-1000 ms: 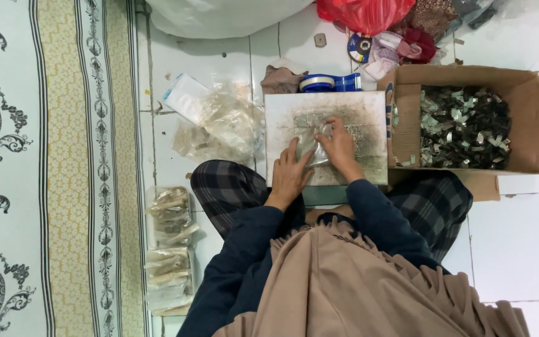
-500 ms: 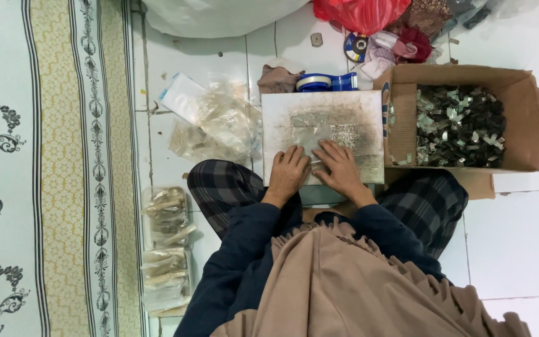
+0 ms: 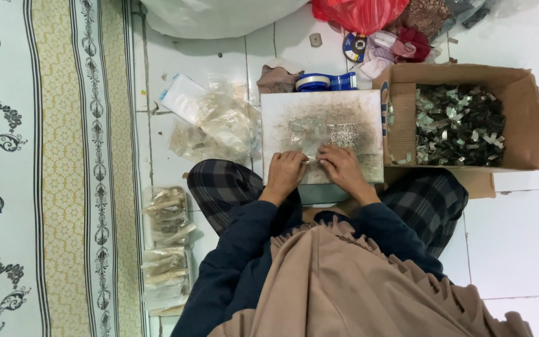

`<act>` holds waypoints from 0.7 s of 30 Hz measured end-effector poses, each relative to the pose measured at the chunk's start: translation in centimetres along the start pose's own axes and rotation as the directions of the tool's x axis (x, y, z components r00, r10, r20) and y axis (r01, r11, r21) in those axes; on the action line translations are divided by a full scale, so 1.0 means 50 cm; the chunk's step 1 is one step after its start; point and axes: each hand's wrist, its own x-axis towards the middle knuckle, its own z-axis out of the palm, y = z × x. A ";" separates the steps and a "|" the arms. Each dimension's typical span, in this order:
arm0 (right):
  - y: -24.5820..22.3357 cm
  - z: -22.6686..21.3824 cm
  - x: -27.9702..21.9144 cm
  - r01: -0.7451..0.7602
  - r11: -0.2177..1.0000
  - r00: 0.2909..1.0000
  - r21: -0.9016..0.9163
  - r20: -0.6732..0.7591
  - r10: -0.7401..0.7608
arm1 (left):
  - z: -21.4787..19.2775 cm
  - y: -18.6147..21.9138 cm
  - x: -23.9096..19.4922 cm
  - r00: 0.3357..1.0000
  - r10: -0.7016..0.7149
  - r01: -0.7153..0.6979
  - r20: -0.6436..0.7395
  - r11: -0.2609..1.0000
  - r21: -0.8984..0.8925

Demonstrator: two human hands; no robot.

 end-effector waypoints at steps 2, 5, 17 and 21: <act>-0.005 -0.010 -0.006 -0.001 1.000 1.000 0.011 -0.003 0.001 | -0.063 0.019 0.005 0.998 -0.048 0.053 0.045 0.992 -0.117; -0.010 -0.023 0.007 -0.009 0.996 1.000 0.085 -0.005 0.010 | -0.102 0.024 0.014 0.976 -0.154 0.198 0.153 0.923 -0.331; 0.063 0.049 0.063 -0.222 0.975 0.971 0.023 -0.085 0.223 | -0.078 0.013 0.068 0.862 -0.439 0.492 0.253 0.844 -0.212; 0.056 0.053 0.074 -0.255 0.966 0.963 -0.040 -0.100 0.250 | -0.047 0.008 0.070 0.870 -0.445 0.473 0.214 0.875 -0.105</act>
